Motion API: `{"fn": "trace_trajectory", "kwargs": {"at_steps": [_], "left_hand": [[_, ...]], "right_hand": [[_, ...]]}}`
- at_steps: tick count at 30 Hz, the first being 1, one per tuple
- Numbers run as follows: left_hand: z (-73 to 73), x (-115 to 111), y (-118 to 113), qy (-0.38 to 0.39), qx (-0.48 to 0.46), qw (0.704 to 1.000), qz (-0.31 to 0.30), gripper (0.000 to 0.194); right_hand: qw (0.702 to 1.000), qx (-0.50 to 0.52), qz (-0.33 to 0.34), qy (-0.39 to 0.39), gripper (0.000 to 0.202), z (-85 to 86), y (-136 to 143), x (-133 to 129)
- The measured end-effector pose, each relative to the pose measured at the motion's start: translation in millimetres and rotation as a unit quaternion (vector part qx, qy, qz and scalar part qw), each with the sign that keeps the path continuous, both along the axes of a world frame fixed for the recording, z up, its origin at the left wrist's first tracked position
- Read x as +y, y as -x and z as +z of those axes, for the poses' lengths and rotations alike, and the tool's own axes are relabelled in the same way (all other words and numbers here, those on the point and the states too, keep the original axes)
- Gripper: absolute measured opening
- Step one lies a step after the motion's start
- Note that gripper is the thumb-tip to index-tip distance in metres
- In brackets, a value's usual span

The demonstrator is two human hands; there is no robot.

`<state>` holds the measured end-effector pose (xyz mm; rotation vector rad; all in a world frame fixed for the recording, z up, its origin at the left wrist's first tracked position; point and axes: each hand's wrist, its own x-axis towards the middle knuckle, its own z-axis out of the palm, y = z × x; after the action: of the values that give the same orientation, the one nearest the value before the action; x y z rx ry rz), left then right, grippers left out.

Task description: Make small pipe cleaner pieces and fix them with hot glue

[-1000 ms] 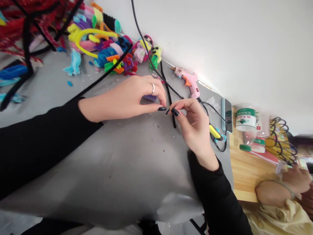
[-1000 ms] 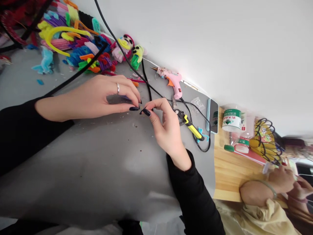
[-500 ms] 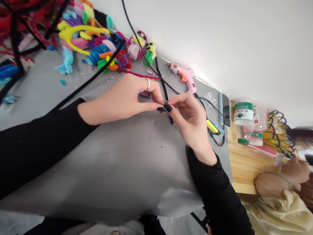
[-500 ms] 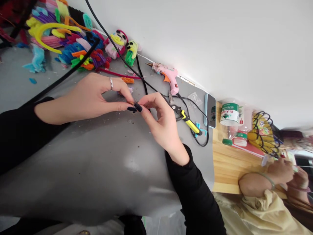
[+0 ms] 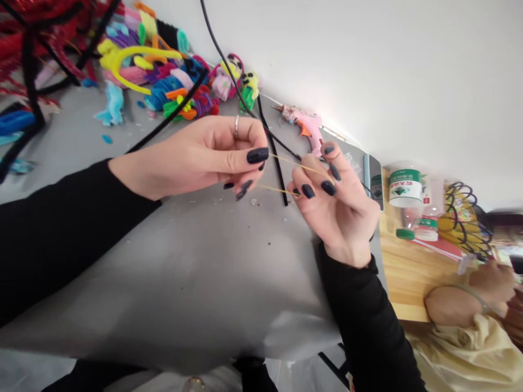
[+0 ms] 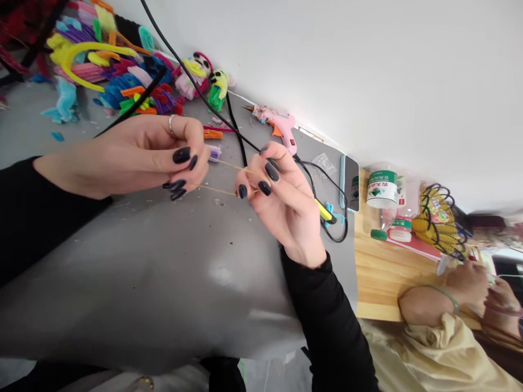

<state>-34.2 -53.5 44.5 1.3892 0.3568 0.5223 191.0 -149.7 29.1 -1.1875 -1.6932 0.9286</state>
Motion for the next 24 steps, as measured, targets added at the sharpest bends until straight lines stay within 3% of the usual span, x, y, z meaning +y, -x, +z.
{"fn": "trace_trajectory", "kwargs": {"at_steps": [4, 9, 13, 15, 19, 21, 24], "left_hand": [[-2.9, -2, 8, -0.021, 0.083, 0.996, 0.008, 0.025], [-22.7, -6, 12, -0.177, 0.234, 0.955, 0.049, 0.022], [-23.0, -11, 10, -0.224, 0.245, 0.94, 0.074, 0.022], [-17.1, -14, 8, -0.213, 0.215, 0.949, 0.084, 0.019], [-8.8, -18, 5, -0.063, 0.134, 0.986, 0.076, 0.026], [-8.7, -19, 3, -0.035, 0.135, 0.985, 0.098, 0.027], [-9.8, -19, 1, -0.056, 0.207, 0.969, 0.127, 0.024]], "right_hand": [[0.997, 0.018, -0.03, 0.075, 0.03, 8.5, 1, -6], [0.977, -0.055, -0.128, 0.161, 0.027, 13.7, 11, -19], [0.966, -0.079, -0.144, 0.199, 0.026, 11.2, 17, -22], [0.964, -0.077, -0.144, 0.21, 0.026, 8.8, 20, -22], [0.966, -0.014, -0.106, 0.237, 0.035, 7.9, 27, -22], [0.969, 0.028, -0.1, 0.224, 0.037, 9.4, 29, -22], [0.974, 0.099, -0.097, 0.181, 0.035, 10.8, 29, -23]]}}
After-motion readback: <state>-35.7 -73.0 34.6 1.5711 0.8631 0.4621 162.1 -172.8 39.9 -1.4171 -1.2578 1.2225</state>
